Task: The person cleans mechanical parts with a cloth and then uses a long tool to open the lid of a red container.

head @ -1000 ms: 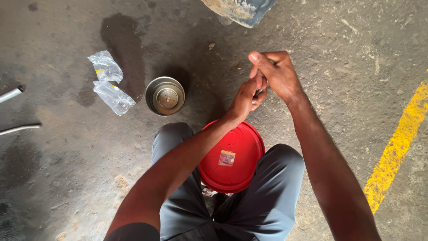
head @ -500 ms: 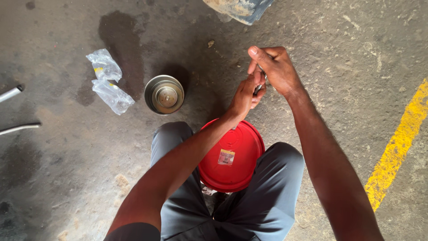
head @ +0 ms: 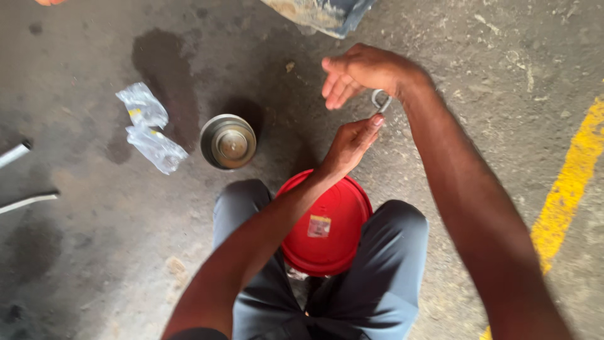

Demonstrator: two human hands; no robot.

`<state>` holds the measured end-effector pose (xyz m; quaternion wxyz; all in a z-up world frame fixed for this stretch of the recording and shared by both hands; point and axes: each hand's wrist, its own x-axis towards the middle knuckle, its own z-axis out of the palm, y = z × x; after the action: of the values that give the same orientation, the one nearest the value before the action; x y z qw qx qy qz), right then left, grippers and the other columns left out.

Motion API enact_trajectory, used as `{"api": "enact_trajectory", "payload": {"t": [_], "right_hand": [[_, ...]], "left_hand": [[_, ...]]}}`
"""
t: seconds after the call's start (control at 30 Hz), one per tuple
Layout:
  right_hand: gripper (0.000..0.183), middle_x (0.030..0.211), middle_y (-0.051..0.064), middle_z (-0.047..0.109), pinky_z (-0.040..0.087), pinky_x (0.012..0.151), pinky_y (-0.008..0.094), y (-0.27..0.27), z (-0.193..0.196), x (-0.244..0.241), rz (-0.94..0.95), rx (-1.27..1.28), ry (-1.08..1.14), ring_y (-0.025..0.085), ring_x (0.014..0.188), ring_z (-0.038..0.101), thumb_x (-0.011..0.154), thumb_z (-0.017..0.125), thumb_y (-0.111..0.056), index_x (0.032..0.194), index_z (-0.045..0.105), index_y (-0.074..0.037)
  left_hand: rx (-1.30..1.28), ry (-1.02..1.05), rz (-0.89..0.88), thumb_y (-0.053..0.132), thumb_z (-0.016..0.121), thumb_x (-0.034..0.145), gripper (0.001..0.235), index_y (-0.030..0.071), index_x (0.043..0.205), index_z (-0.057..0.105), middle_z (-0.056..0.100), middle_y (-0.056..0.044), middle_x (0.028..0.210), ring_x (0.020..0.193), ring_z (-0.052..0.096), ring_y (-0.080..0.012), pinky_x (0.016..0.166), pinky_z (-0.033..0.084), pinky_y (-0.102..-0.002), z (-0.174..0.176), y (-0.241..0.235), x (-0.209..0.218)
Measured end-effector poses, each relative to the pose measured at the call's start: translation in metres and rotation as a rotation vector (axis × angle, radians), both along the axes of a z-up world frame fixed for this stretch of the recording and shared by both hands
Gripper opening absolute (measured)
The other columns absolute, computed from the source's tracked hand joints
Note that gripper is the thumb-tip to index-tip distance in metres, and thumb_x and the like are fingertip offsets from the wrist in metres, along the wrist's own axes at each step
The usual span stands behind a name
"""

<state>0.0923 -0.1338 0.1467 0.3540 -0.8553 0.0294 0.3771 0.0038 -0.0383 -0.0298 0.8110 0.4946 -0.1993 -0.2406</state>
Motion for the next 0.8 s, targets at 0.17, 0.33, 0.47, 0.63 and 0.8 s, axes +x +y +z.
{"api": "enact_trajectory", "payload": {"t": [0.17,0.33,0.47,0.63,0.8], "right_hand": [[0.028,0.104,0.005,0.078,0.047,0.106,0.046,-0.023,0.03,0.01,-0.013,0.061,-0.532,0.022,0.103,0.075,0.092,0.063,-0.032,0.102,0.078,-0.01],[0.041,0.106,0.005,0.081,0.031,0.105,0.049,-0.005,-0.032,0.007,-0.06,0.048,-0.549,0.017,0.111,0.063,0.101,0.055,-0.035,0.089,0.085,-0.009],[0.061,0.089,0.014,0.082,0.054,0.095,0.038,0.007,-0.047,0.017,-0.118,0.237,-0.452,0.019,0.089,0.075,0.112,0.042,-0.042,0.086,0.078,-0.001],[0.04,0.092,0.019,0.076,0.058,0.072,0.036,-0.016,-0.009,0.03,0.077,0.327,-0.839,0.024,0.074,0.074,0.109,0.052,-0.035,0.094,0.073,-0.004],[0.042,0.088,0.019,0.076,0.063,0.072,0.038,0.014,-0.031,0.011,-0.118,0.24,-0.451,0.026,0.074,0.077,0.107,0.054,-0.03,0.088,0.073,0.002]], "left_hand": [[-0.003,0.043,-0.002,0.051,0.055,0.104,0.049,0.012,0.075,0.054,0.038,0.009,0.068,0.062,0.031,-0.0028,0.053,0.025,-0.025,0.011,0.001,0.005],[0.01,0.068,0.03,0.05,0.055,0.107,0.052,0.014,0.07,0.047,0.037,0.009,0.065,0.058,0.029,-0.0035,0.049,0.024,-0.026,-0.015,0.004,0.014],[-0.025,0.035,0.14,0.049,0.055,0.108,0.05,0.015,0.072,0.048,0.037,0.01,0.065,0.058,0.031,-0.0032,0.05,0.025,-0.026,-0.031,0.003,0.035],[-0.137,0.282,0.03,0.044,0.056,0.105,0.037,0.016,0.08,0.055,0.04,0.008,0.065,0.055,0.032,-0.0041,0.049,0.023,-0.026,-0.033,0.002,0.028],[-0.133,0.141,0.004,0.049,0.057,0.109,0.048,0.019,0.074,0.047,0.033,0.011,0.065,0.056,0.027,-0.0013,0.048,0.02,-0.024,-0.033,0.0,0.018]]}}
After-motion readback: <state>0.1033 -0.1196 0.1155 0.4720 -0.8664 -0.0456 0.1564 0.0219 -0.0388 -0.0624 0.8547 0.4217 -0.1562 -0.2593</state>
